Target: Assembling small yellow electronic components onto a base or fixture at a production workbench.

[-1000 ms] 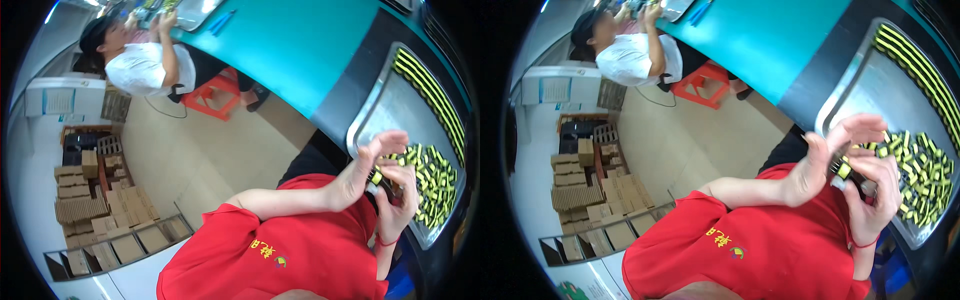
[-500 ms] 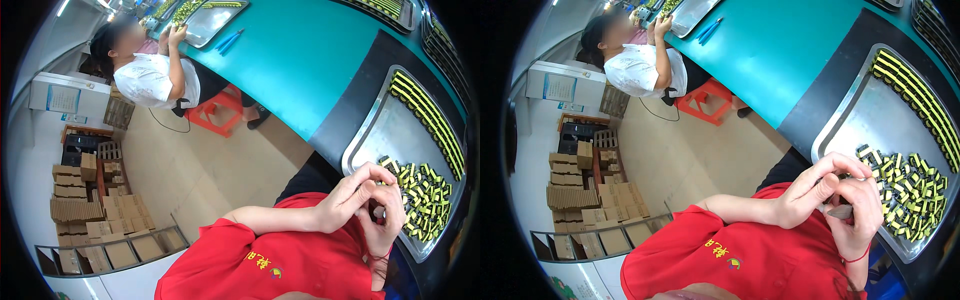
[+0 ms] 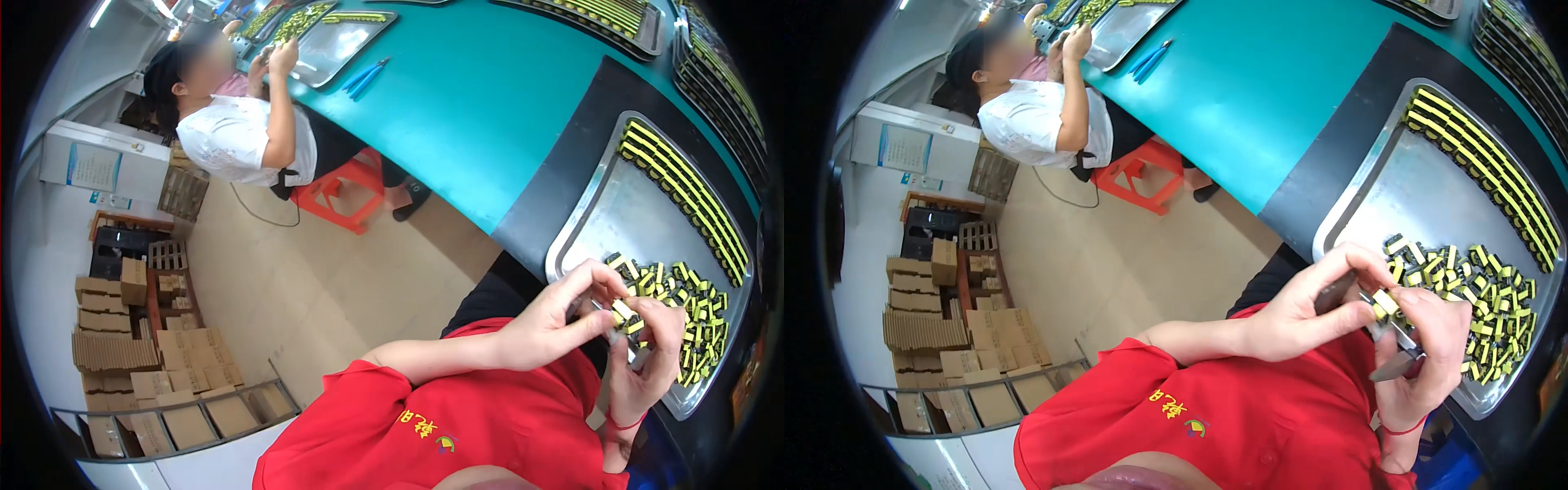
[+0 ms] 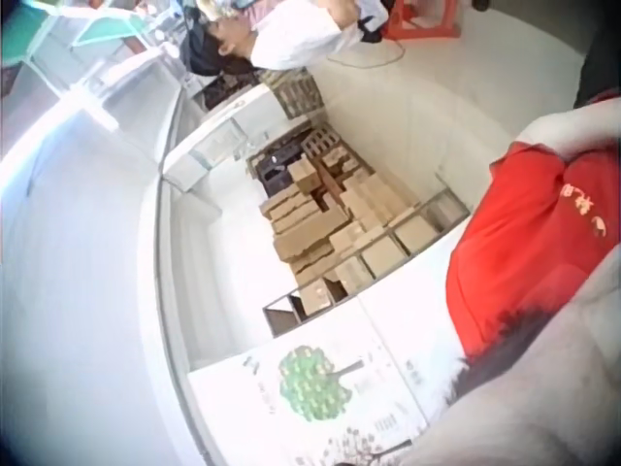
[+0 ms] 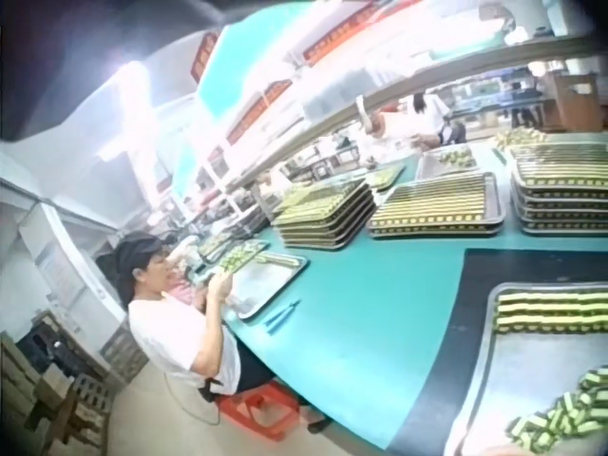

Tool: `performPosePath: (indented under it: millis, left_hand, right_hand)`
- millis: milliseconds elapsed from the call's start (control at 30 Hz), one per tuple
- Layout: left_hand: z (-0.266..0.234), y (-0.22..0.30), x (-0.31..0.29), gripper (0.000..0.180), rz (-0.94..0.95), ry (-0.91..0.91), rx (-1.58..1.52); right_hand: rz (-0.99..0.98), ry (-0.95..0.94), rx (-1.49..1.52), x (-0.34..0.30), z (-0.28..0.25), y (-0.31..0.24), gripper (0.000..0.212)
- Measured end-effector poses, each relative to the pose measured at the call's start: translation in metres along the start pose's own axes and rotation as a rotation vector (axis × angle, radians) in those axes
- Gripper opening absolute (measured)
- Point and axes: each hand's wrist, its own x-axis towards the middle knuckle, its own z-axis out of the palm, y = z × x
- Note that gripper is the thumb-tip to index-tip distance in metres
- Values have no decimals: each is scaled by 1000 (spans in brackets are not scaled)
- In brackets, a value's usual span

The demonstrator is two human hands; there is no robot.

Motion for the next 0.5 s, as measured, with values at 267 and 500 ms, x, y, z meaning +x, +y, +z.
performPosePath:
  millis: [267, 500]
  left_hand:
    - [-15, -9, -4, 23, -10, 74, -183]
    - [-30, 2, 17, 42, 51, 135, 64]
  right_hand:
    - [-48, -149, -46, 22, -2, 10, 39]
    - [-10, -230, -105, 69, -10, 34, 33]
